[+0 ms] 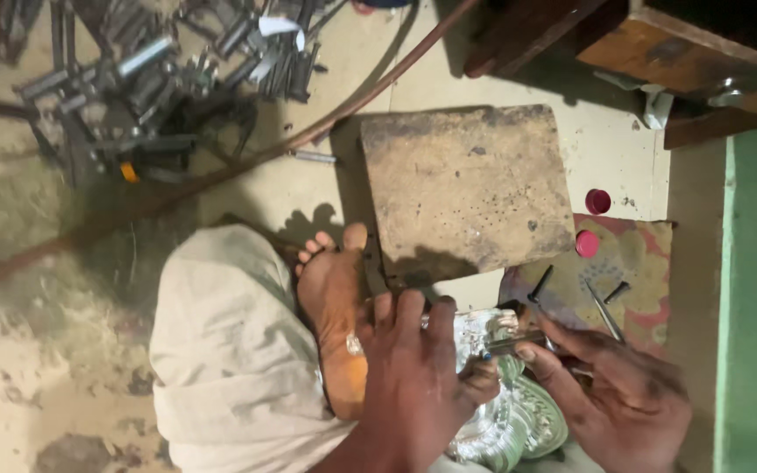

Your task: The person sits on the floor and uses a small metal tool to press and adjust small colored beads into a silver metal figure of a deity. The person rotates the figure to access different areas and continues setting beads into the surface.

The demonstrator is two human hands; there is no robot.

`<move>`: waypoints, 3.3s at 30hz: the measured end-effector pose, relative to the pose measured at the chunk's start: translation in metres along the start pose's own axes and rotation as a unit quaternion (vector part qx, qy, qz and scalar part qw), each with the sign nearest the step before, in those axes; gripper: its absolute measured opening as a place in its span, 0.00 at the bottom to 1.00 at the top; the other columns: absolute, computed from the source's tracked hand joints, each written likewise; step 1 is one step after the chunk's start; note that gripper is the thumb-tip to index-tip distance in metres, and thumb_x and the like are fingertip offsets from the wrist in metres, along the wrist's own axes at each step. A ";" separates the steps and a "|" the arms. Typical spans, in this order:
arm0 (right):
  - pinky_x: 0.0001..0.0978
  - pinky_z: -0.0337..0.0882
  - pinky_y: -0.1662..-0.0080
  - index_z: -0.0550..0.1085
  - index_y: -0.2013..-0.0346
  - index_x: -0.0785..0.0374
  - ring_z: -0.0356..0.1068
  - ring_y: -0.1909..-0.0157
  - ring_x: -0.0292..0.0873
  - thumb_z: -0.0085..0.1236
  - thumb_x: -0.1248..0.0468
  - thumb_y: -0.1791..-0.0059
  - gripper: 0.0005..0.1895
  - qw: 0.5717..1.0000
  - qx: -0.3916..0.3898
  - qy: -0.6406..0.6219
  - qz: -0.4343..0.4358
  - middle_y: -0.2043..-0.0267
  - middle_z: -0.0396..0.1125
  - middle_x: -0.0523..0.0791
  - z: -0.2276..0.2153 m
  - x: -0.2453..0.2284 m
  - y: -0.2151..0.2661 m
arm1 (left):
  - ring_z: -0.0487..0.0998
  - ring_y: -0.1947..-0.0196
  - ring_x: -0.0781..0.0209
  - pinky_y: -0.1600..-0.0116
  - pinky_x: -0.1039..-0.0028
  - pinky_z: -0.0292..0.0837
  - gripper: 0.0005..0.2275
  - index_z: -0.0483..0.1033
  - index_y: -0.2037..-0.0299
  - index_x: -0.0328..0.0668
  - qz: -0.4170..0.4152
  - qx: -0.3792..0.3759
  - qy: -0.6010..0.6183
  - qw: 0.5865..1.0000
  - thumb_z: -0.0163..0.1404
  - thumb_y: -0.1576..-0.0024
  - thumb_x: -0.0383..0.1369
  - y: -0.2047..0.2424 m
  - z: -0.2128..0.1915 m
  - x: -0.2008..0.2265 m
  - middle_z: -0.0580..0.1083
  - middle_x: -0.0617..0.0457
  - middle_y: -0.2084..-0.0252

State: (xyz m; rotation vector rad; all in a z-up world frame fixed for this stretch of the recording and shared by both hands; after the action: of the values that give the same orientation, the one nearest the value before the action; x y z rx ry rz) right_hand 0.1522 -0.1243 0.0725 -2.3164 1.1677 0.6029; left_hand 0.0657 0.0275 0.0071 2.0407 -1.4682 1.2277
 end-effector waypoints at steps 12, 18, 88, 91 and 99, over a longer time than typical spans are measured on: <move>0.31 0.80 0.58 0.77 0.51 0.76 0.79 0.61 0.41 0.60 0.79 0.53 0.15 0.923 0.178 -0.216 0.264 0.57 0.76 0.57 0.012 0.038 0.054 | 0.69 0.51 0.39 0.45 0.49 0.61 0.32 0.73 0.45 0.40 -0.051 -0.071 -0.005 0.996 0.67 0.61 0.42 -0.012 0.008 -0.006 0.70 0.41 0.51; 0.23 0.76 0.59 0.78 0.50 0.72 0.77 0.63 0.35 0.64 0.75 0.53 0.16 0.948 0.184 -0.147 0.216 0.62 0.77 0.52 0.005 0.030 0.062 | 0.70 0.52 0.39 0.43 0.48 0.61 0.32 0.70 0.45 0.37 0.047 0.034 -0.021 0.998 0.67 0.58 0.43 -0.006 0.001 0.004 0.69 0.43 0.52; 0.23 0.60 0.72 0.79 0.52 0.69 0.62 0.70 0.28 0.62 0.70 0.49 0.11 0.817 0.243 -0.285 0.439 0.64 0.73 0.39 0.038 0.189 0.140 | 0.71 0.84 0.66 0.79 0.70 0.66 0.12 0.76 0.64 0.33 -0.219 -0.348 0.227 0.883 0.47 0.35 0.36 -0.056 0.038 -0.048 0.70 0.52 0.78; 0.20 0.69 0.62 0.79 0.49 0.69 0.68 0.64 0.27 0.61 0.71 0.50 0.14 0.919 0.197 -0.171 0.297 0.60 0.74 0.40 -0.006 0.165 0.075 | 0.67 0.81 0.69 0.76 0.72 0.64 0.12 0.78 0.63 0.34 -0.292 -0.267 0.272 0.877 0.47 0.35 0.36 -0.024 0.028 -0.070 0.70 0.56 0.78; 0.25 0.70 0.67 0.80 0.50 0.66 0.70 0.69 0.32 0.62 0.70 0.51 0.14 0.957 0.001 -0.138 0.256 0.63 0.77 0.44 0.036 0.160 -0.002 | 0.67 0.68 0.74 0.63 0.78 0.68 0.14 0.78 0.60 0.32 -0.304 -0.076 0.415 0.854 0.45 0.32 0.36 0.067 0.043 -0.115 0.72 0.60 0.69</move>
State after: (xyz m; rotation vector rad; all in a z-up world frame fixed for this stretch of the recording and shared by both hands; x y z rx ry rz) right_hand 0.2338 -0.2005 -0.0474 -1.8404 1.6279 1.0658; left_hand 0.0143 0.0388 -0.1229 1.3713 -0.4373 1.3662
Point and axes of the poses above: each hand's wrist, its own y-axis away from the middle knuckle, its own z-axis out of the palm, x = y × z, the point moved 7 cm from there along -y, towards the middle knuckle
